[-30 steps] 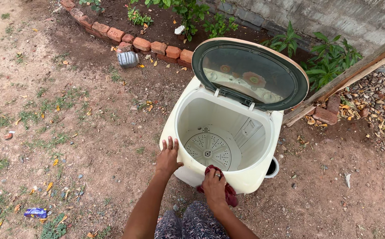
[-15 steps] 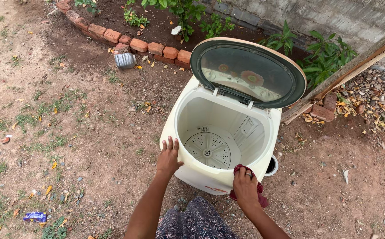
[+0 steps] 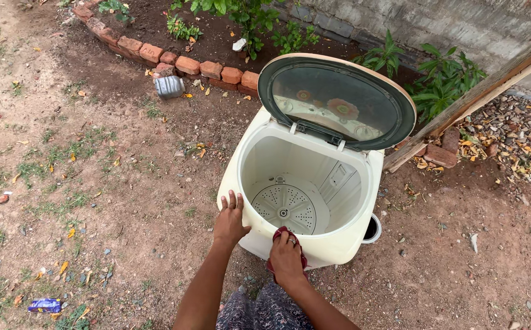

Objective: The person wipes the interior and exterior of a portable washing machine using a red cloth, cleaning the basin and the lid area.

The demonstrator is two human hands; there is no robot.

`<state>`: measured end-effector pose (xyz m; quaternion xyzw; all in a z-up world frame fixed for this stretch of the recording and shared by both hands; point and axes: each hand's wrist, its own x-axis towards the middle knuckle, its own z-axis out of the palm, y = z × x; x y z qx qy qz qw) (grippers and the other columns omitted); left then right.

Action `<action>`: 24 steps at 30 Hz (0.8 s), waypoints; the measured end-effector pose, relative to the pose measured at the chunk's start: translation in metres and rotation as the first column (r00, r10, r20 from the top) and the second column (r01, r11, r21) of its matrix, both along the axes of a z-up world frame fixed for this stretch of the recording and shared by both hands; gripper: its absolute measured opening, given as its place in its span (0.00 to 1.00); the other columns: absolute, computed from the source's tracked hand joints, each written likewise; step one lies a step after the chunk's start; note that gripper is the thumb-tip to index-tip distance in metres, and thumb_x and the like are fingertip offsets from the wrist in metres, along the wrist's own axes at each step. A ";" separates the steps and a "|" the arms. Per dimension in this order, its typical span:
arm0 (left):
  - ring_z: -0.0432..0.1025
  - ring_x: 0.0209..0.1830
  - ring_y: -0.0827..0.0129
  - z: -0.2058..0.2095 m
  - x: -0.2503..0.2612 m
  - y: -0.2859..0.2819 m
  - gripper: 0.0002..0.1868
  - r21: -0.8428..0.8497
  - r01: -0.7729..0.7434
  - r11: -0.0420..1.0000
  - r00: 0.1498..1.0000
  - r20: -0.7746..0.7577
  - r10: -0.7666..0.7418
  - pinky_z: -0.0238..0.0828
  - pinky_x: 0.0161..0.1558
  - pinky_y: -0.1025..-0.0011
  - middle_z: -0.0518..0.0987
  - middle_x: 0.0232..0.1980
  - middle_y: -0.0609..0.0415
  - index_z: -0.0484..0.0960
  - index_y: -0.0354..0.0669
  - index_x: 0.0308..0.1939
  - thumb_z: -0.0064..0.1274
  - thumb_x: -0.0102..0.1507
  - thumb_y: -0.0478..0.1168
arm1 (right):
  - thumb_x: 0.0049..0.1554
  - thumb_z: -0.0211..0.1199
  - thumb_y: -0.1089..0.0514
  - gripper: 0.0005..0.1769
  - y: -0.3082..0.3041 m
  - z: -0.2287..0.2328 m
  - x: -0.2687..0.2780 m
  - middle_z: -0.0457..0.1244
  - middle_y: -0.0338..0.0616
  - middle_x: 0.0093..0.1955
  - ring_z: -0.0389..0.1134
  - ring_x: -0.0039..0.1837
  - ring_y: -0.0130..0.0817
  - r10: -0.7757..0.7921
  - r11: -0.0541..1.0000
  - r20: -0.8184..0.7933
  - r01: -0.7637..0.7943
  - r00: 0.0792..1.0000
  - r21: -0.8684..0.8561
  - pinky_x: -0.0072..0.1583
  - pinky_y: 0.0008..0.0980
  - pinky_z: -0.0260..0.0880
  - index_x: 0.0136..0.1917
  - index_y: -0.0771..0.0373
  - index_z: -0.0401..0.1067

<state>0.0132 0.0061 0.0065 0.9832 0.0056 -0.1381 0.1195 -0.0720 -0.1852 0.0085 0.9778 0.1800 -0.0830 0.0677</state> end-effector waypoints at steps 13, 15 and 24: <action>0.42 0.83 0.47 -0.018 -0.008 0.009 0.66 -0.006 0.009 1.000 0.997 0.075 -0.009 0.64 0.70 0.64 0.41 0.84 0.46 0.41 0.51 0.81 0.74 0.50 0.52 | 0.54 0.67 0.58 0.17 -0.057 -0.035 -0.023 0.57 0.50 0.54 0.61 0.56 0.44 0.300 0.951 0.184 -0.279 0.936 -0.131 0.51 0.44 0.60 0.54 0.67 0.69; 0.40 0.83 0.48 -0.012 -0.011 0.007 0.68 0.014 0.021 1.000 0.999 0.046 -0.022 0.63 0.71 0.65 0.39 0.84 0.46 0.39 0.52 0.81 0.74 0.50 0.50 | 0.50 0.68 0.54 0.28 -0.079 -0.039 -0.030 0.56 0.51 0.55 0.60 0.57 0.45 0.200 0.971 -0.033 -0.203 0.979 -0.128 0.51 0.44 0.60 0.59 0.70 0.67; 0.37 0.85 0.51 -0.005 -0.017 0.006 0.68 -0.006 -0.007 1.000 1.000 0.015 0.007 0.65 0.69 0.63 0.35 0.86 0.52 0.35 0.55 0.81 0.71 0.49 0.39 | 0.52 0.64 0.63 0.23 -0.127 -0.053 -0.040 0.57 0.47 0.57 0.63 0.57 0.38 0.051 0.977 0.079 -0.033 0.996 -0.212 0.54 0.45 0.61 0.61 0.64 0.67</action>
